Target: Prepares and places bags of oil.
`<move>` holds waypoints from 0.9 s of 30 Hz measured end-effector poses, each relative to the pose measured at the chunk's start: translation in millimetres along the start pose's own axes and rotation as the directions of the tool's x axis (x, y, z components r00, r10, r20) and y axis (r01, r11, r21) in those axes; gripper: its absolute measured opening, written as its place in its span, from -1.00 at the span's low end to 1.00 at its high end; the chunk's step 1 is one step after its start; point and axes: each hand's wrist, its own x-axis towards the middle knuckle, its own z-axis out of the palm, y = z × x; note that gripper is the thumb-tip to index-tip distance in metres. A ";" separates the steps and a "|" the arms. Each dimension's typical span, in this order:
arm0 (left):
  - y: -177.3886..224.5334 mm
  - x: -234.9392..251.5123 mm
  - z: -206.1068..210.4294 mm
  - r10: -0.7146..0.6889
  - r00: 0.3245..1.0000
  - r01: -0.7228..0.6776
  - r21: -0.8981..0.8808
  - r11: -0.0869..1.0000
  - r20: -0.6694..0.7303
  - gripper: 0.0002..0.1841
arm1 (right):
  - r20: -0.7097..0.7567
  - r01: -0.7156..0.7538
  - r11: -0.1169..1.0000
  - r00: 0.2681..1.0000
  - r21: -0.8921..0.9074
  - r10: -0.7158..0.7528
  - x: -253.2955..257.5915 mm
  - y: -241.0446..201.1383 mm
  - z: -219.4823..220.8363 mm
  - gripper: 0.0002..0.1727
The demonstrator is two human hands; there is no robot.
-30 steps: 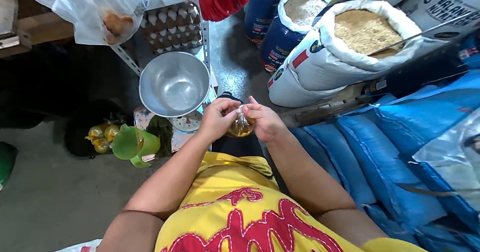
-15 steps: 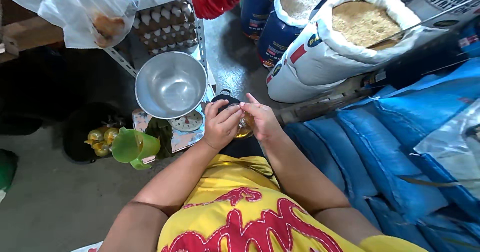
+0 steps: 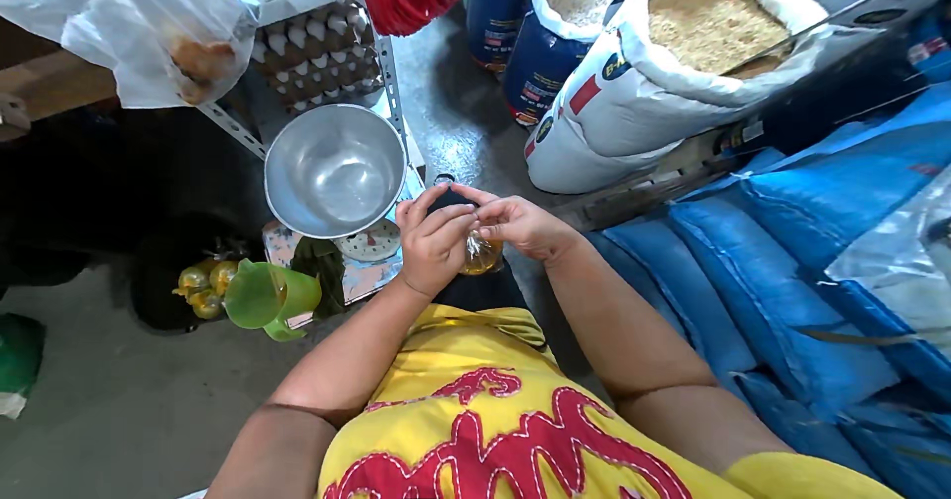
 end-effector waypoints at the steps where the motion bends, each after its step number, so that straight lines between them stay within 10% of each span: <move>1: 0.7 1.4 -1.0 -0.025 1.000 0.025 -0.010 1.000 0.017 -0.84 | -0.003 0.030 0.999 1.000 -0.028 -0.031 1.3 1.2 0.6 -0.81; 19: 17.7 16.0 -20.7 0.116 0.986 -0.120 0.030 0.992 0.116 -0.84 | -0.279 0.269 0.835 0.856 -0.481 -0.436 -13.4 20.0 45.5 -0.78; 27: 14.8 25.8 -19.1 -0.080 0.978 0.100 -0.096 0.990 0.192 -0.88 | -0.388 0.170 0.769 0.784 -0.617 -0.484 -14.0 15.3 56.3 -0.78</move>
